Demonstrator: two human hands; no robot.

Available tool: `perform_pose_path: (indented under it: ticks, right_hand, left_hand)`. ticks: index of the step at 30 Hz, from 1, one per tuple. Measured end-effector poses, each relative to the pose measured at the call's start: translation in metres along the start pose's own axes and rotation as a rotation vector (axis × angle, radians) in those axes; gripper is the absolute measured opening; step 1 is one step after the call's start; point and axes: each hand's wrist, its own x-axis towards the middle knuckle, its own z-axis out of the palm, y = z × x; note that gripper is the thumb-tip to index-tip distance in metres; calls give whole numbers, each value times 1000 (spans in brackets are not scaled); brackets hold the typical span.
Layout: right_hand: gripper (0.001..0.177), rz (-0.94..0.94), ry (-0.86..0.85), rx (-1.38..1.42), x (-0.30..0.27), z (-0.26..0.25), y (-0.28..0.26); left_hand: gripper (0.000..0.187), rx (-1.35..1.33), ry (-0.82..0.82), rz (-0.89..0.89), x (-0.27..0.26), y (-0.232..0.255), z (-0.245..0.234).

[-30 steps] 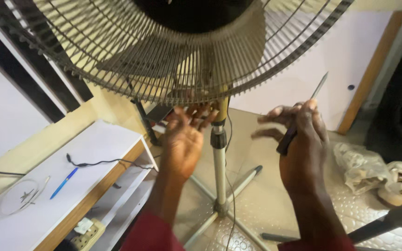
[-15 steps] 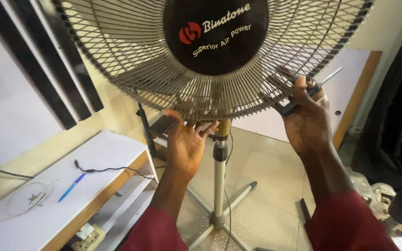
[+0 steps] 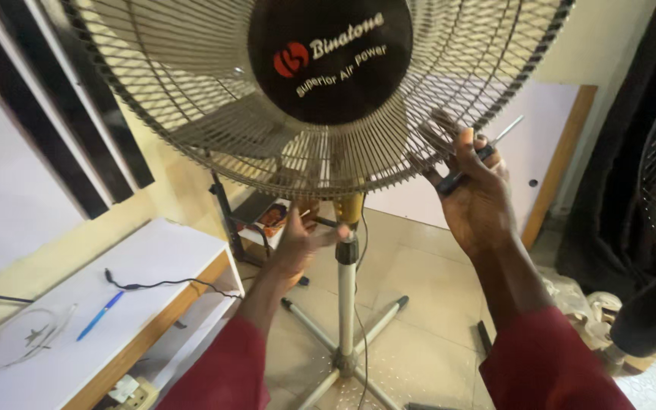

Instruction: The person removes the front grille of a black Charweek standing fan by hand, then uses a screwdriver to loosen screws on the fan head and neck. The person repeats similar actions on a second Binstone fan, unscrewing the neck joint. The video shows partial disassembly of two fans without reassembly.

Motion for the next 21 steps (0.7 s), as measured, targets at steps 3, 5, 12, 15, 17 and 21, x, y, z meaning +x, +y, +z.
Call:
perform_pose_path:
  ticks: [3,5,12,15,17,21]
  right_hand:
    - [25,-46,-10,-92,-8,-16,19]
    - [36,-154,-38,-378,-33,-21,38]
    - [22,356,724,-102,-184,-49,95]
    - [11,428,773,-195,-208,-64,99]
    - [7,402,764,-185,-194,-73,93]
    - [10,336,682,-136,-193,-82,83]
  left_hand:
    - [85,419,148,-92,15,-37,33]
    - [77,443,278,-78,29,-61,57]
    - [53,209,598,334,59,-132,83]
    - [49,59,578,154,50,-154,81]
    - [44,13,494,140,71,-146,73]
    - [31,50,242,206,52,-131,57]
